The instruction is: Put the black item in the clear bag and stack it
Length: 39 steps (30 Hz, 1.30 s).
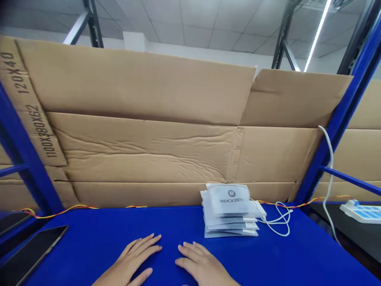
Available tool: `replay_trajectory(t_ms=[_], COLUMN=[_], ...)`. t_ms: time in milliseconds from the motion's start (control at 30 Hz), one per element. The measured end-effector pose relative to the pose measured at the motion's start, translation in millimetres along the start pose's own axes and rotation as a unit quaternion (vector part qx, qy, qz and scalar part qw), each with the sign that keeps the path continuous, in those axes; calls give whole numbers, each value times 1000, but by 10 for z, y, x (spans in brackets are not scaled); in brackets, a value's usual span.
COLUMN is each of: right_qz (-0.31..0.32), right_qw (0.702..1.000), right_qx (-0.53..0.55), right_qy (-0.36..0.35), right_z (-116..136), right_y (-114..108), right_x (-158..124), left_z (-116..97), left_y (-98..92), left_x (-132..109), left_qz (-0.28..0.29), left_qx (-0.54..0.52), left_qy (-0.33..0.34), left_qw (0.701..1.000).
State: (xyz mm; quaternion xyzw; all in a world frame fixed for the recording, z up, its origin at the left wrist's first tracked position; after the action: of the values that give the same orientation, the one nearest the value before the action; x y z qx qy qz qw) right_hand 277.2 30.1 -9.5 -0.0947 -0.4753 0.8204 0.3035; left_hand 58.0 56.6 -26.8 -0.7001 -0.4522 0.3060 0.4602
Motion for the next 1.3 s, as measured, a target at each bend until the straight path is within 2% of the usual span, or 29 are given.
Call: replay_trajectory(t_ms=[433,767,1300], right_qz=[-28,-17,-16], right_qw=[999,999,998], right_qx=[28,38,47], right_qy=[14,35,38], right_z=[95,103,94], right_y=[-105,-98,-86], right_x=[-47,-68,-69], left_z=[33,38,21], left_y=[-14,20,-32], left_x=[-10,11,-12], left_qz=[-33,5,-22], left_qx=[-2,12,-16], left_qy=[20,-8,5], left_qw=[999,1000,1000])
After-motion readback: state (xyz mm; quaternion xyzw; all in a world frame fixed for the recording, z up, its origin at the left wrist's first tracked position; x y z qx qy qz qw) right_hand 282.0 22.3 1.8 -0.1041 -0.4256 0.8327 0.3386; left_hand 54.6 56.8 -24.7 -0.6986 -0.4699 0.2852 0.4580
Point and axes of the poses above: each hand's wrist, its own x-axis towards the middle knuckle, its own y-axis out of the palm, z = x × y, the point moved 7 cm from there along x, towards the middle knuckle, and after that the axes turned 10 degrees about -y, right-handed, at the moved point
